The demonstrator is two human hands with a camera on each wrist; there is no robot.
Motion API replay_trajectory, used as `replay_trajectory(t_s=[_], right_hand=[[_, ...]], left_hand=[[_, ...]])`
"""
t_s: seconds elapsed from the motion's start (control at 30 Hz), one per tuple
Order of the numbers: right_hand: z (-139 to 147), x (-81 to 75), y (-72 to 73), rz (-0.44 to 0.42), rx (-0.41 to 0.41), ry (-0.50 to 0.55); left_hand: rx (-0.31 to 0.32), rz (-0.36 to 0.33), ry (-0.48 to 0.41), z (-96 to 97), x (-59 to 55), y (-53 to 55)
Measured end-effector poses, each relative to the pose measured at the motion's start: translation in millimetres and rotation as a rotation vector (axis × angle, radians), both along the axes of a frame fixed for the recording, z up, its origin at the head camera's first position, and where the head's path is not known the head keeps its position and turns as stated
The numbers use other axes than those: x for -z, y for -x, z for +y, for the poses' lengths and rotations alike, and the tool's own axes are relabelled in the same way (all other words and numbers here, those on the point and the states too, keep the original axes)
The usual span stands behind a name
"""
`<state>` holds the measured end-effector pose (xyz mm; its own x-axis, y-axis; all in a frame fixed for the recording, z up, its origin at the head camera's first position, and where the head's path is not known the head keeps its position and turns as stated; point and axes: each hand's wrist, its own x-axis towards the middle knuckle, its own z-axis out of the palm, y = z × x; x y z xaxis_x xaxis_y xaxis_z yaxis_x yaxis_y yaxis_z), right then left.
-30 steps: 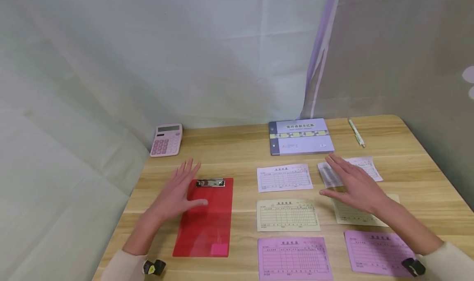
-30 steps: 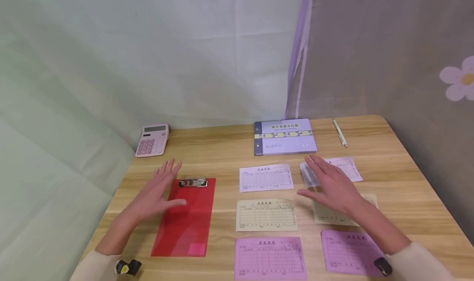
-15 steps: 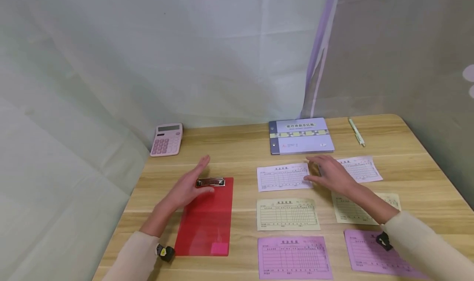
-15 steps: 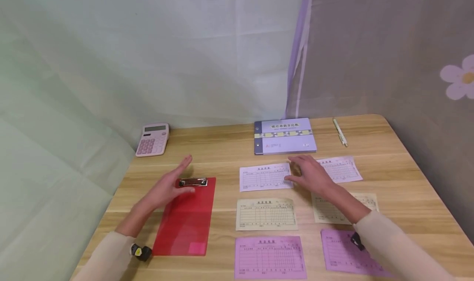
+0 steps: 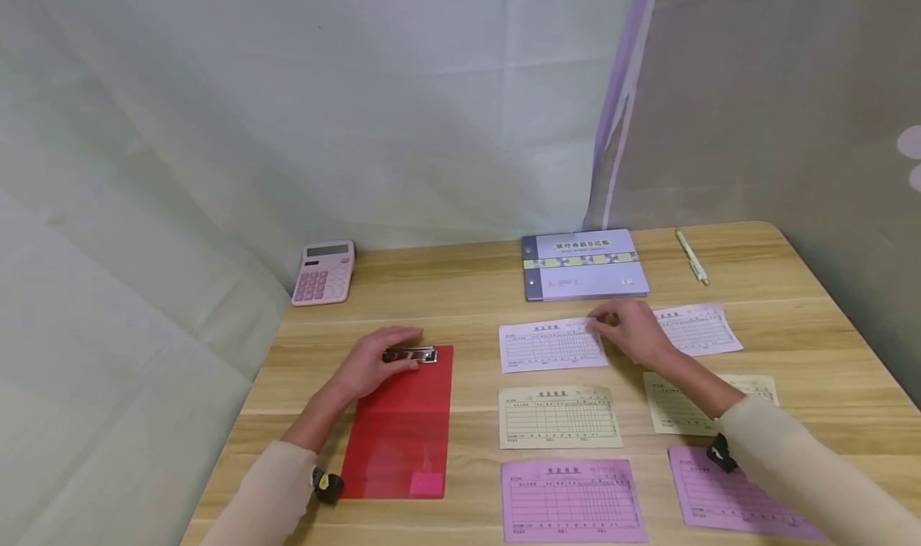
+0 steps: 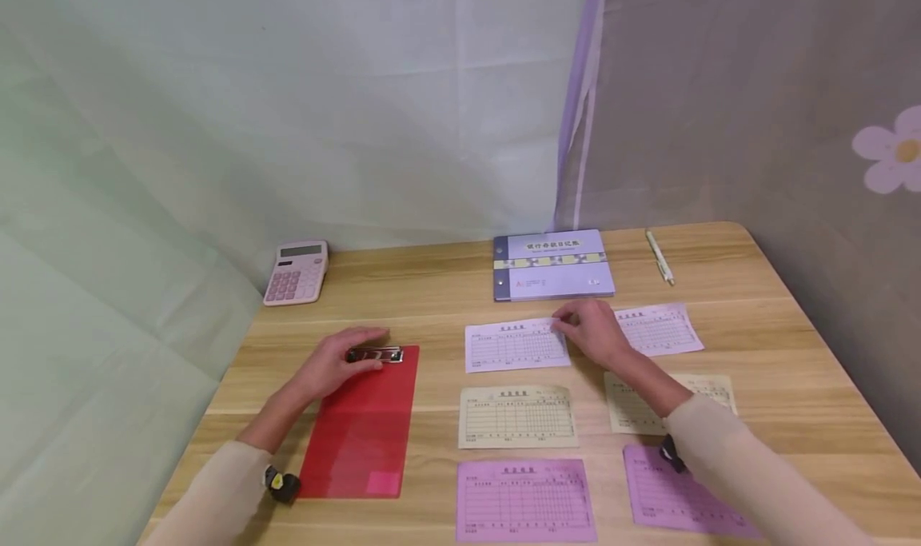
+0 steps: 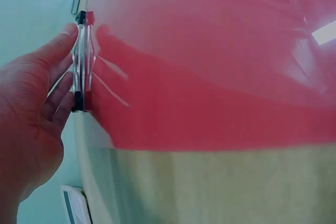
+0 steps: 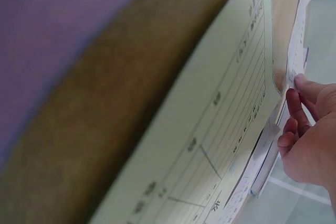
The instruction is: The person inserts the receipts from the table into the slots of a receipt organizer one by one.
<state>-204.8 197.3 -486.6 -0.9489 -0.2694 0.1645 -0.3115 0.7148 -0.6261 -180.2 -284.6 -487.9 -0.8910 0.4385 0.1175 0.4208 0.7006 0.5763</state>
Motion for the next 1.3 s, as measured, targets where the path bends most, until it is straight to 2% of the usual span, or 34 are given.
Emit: replay_trajectory(t_s=[0.13,0.33,0.63,0.9,1.07,1.3], right_hand=[[-1.2,1.7,1.2,0.000,0.016,0.025],[-2.1,-1.9,4.9,-0.029,0.029,0.102],[-3.8,-19.8,8.5,-0.064,0.027,0.198],[-14.2,-37.0,14.7,-0.123,-0.037,0.346],[-28.9,-48.9,15.4,-0.202,-0.075,0.468],[-62.3,-57.5,13.4,-0.392,-0.100,0.622]], left_hand=[[0.039,0.047,0.003,-2.3,5.0,3.5],[0.028,0.002,0.010,-3.4,6.8,6.8],[0.037,-0.010,0.046,-2.8,1.1,7.1],[0.062,-0.016,0.068,-4.1,-4.4,7.2],[0.070,-0.014,0.085,-5.1,-4.3,8.4],[0.074,0.004,0.094,-5.3,-4.6,8.6]])
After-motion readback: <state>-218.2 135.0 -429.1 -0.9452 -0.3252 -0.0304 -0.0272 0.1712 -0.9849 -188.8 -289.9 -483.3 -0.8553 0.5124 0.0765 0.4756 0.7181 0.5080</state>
